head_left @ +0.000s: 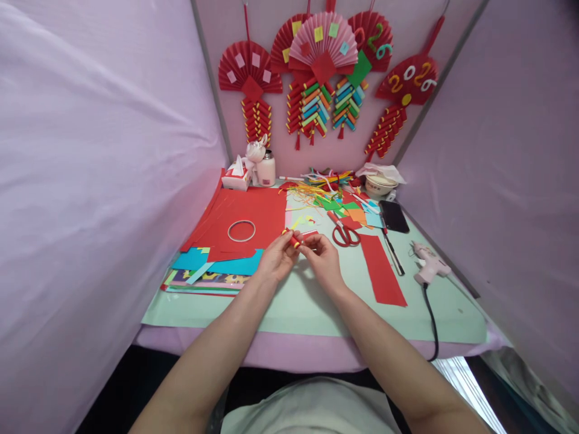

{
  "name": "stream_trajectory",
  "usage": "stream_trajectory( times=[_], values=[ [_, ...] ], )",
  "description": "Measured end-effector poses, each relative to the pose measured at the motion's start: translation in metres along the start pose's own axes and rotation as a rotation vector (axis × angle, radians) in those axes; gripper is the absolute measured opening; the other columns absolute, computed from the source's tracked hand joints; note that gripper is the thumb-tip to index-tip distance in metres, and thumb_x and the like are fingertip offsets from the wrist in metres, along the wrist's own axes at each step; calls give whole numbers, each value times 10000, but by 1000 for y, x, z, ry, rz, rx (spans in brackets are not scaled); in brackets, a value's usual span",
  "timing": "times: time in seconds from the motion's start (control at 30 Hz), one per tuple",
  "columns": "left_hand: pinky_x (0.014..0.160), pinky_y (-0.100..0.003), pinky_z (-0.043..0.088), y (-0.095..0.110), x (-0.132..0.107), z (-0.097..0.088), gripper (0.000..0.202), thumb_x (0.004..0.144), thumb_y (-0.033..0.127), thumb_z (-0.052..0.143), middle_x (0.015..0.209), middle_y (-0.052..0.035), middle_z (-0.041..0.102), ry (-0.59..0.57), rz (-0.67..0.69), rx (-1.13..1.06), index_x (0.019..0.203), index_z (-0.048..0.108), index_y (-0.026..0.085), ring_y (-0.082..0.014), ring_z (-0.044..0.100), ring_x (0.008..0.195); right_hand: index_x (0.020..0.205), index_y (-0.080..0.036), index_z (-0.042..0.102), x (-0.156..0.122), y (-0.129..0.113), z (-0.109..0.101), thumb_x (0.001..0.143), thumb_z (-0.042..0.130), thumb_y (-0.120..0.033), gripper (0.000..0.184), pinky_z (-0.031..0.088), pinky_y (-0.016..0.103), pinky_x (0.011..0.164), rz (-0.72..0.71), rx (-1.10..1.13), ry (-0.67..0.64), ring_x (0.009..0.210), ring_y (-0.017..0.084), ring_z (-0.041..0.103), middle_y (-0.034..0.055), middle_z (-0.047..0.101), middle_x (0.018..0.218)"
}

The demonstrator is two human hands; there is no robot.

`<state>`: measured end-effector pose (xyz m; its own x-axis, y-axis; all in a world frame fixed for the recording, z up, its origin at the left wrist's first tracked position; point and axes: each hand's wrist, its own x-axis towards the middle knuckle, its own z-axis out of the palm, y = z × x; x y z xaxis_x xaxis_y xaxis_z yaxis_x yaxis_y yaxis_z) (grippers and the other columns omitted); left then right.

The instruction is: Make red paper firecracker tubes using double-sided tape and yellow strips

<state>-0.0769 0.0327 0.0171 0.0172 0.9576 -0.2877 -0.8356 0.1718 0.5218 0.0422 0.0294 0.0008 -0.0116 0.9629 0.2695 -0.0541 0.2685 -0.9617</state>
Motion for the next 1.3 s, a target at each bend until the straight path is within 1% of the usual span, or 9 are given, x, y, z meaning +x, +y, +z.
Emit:
stream_trajectory(
  times=[0.13, 0.27, 0.33, 0.43, 0.63, 0.8, 0.97, 1.17, 1.3],
  values=[
    [610, -197, 521, 2, -1, -1, 55, 818, 125, 616, 724, -34, 699, -56, -82, 90, 775, 647, 139, -110, 668, 647, 932, -213, 555, 3, -5, -10, 694, 688, -318, 292, 504, 313, 727, -56, -86, -66, 855, 171, 601, 36, 624, 957],
    [640, -208, 519, 4, -7, -2, 36, 798, 163, 657, 716, -37, 685, -250, -231, 196, 811, 665, 130, -116, 660, 649, 1234, -270, 448, 7, -15, -28, 641, 738, -283, 660, 483, 377, 906, -92, -12, -314, 1175, 220, 523, 94, 537, 1283],
    [659, -222, 522, 3, -10, -2, 55, 786, 169, 676, 720, -44, 682, -311, -281, 222, 814, 669, 123, -116, 649, 635, 1307, -284, 382, 7, -18, -34, 627, 752, -282, 774, 457, 405, 955, -82, 28, -426, 1209, 230, 507, 102, 534, 1304],
    [691, -244, 527, 2, -13, -1, 49, 775, 156, 688, 735, -45, 682, -317, -314, 219, 801, 667, 121, -113, 638, 627, 1333, -283, 339, 4, -20, -36, 651, 734, -263, 789, 426, 427, 993, -115, 60, -475, 1192, 224, 521, 102, 551, 1277],
    [617, -218, 511, 5, -16, 0, 56, 763, 138, 690, 760, -42, 678, -334, -341, 194, 809, 667, 116, -116, 644, 663, 1316, -281, 326, 0, -18, -30, 654, 712, -202, 771, 403, 431, 1012, -217, 45, -430, 1158, 216, 536, 93, 553, 1246],
    [658, -239, 524, 5, -17, 1, 54, 762, 142, 689, 749, -46, 682, -332, -312, 214, 804, 663, 118, -120, 646, 655, 1299, -288, 333, 0, -18, -30, 649, 727, -259, 760, 408, 429, 1012, -174, 26, -424, 1191, 224, 513, 92, 551, 1257],
    [764, -278, 534, 5, -13, -1, 60, 759, 131, 686, 749, -52, 695, -316, -193, 177, 814, 662, 128, -140, 673, 709, 1329, -286, 351, 3, -15, -32, 642, 737, -295, 788, 384, 432, 1038, -210, -25, -381, 1259, 233, 435, 95, 389, 1415],
    [742, -248, 516, 5, -10, 2, 129, 705, 155, 739, 795, -53, 714, -220, 20, 196, 796, 650, 138, -152, 688, 756, 1104, -240, 490, -3, -5, -20, 662, 718, -306, 502, 471, 366, 835, -220, -204, -70, 956, 195, 561, 65, 545, 1113],
    [672, -219, 498, 3, -11, 5, 150, 679, 184, 757, 780, -51, 713, -205, 110, 214, 779, 659, 129, -134, 671, 717, 954, -218, 522, -10, -6, -8, 707, 693, -334, 322, 482, 317, 725, -141, -162, -28, 834, 168, 581, 39, 601, 976]
  ],
)
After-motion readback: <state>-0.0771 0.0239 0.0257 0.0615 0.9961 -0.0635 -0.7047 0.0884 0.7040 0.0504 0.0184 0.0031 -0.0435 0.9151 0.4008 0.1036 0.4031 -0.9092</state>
